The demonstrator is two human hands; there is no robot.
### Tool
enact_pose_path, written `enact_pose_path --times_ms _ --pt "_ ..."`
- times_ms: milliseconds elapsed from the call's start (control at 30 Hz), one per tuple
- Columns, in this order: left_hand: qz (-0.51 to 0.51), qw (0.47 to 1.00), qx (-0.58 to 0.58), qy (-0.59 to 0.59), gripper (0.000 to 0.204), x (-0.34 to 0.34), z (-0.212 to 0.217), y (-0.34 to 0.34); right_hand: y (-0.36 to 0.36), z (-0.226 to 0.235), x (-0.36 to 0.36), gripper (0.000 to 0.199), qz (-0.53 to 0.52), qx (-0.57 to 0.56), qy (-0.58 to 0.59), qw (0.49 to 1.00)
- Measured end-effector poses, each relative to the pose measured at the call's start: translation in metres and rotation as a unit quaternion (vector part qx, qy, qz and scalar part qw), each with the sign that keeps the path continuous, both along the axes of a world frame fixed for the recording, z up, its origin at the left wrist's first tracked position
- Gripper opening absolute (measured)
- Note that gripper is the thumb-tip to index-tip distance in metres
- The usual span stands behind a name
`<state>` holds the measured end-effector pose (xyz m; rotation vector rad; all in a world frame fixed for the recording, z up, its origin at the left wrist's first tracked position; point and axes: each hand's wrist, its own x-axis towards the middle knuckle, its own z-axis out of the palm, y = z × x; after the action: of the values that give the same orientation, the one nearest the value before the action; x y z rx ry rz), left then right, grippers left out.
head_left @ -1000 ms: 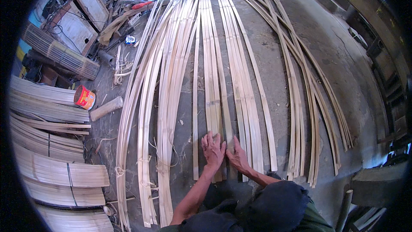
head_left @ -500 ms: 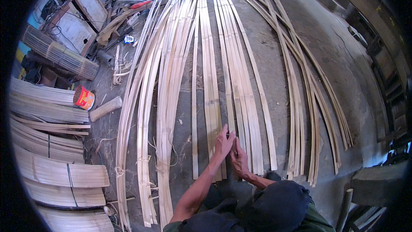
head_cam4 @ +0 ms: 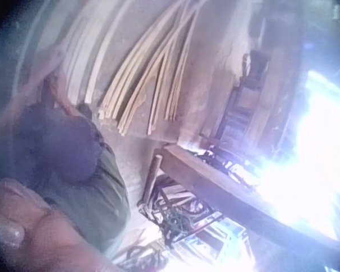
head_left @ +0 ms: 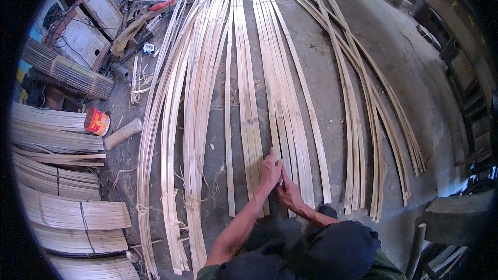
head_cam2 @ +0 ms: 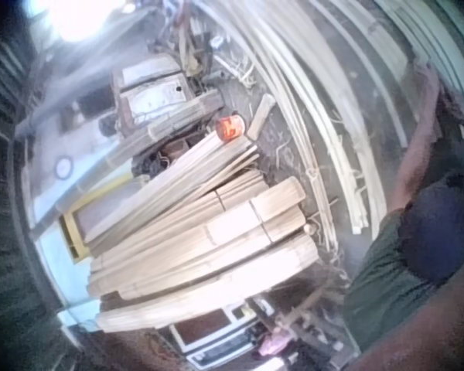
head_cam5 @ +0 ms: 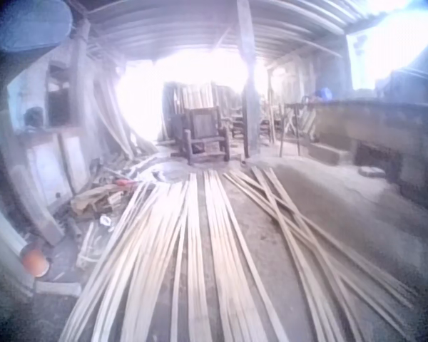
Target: The person arranges long, thin wooden strips on the floor, aligning them side by side and adjusting their positions by hand. The person repeatedly picks up, shifts, and lays down the strips to form a neat parallel layout.
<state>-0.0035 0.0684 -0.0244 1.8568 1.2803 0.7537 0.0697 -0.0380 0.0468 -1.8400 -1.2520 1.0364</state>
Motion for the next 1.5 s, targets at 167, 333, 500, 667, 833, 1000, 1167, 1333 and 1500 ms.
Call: enact_pose_path --times_ms 167,333,500,667,833,1000,1167,1333,1500 --pt "-0.006 0.999 -0.017 0.038 0.063 0.004 0.013 0.002 -0.004 -0.019 0.017 0.08 0.059 0.017 -0.007 0.998" --pt "-0.04 0.997 -0.024 0.063 0.064 0.002 0.024 0.007 -0.002 -0.019 0.019 0.085 0.081 -0.031 -0.019 0.996" --pt "-0.059 0.991 -0.056 0.111 0.065 -0.005 0.03 0.008 0.002 -0.02 0.024 0.086 0.156 -0.054 -0.116 0.98" --pt "-0.077 0.986 -0.073 0.129 0.065 0.0 0.042 0.006 0.0 -0.012 0.025 0.085 0.172 -0.105 -0.204 0.958" --pt "-0.066 0.986 -0.055 0.144 0.068 -0.001 0.038 0.005 0.0 -0.012 0.027 0.086 0.17 -0.102 -0.208 0.958" --pt "-0.05 0.99 -0.039 0.129 0.066 0.001 0.053 0.002 -0.01 -0.025 0.02 0.087 0.151 -0.082 -0.182 0.968" --pt "-0.035 0.993 -0.019 0.107 0.068 -0.007 0.036 0.001 -0.01 -0.026 0.016 0.087 0.16 -0.085 -0.172 0.968" --pt "-0.063 0.986 -0.042 0.15 0.068 -0.003 0.045 0.0 -0.012 -0.022 0.022 0.085 0.154 -0.102 -0.161 0.969" --pt "-0.056 0.985 -0.052 0.153 0.068 -0.005 0.04 0.003 -0.006 -0.016 0.022 0.085 0.166 -0.138 -0.172 0.961"
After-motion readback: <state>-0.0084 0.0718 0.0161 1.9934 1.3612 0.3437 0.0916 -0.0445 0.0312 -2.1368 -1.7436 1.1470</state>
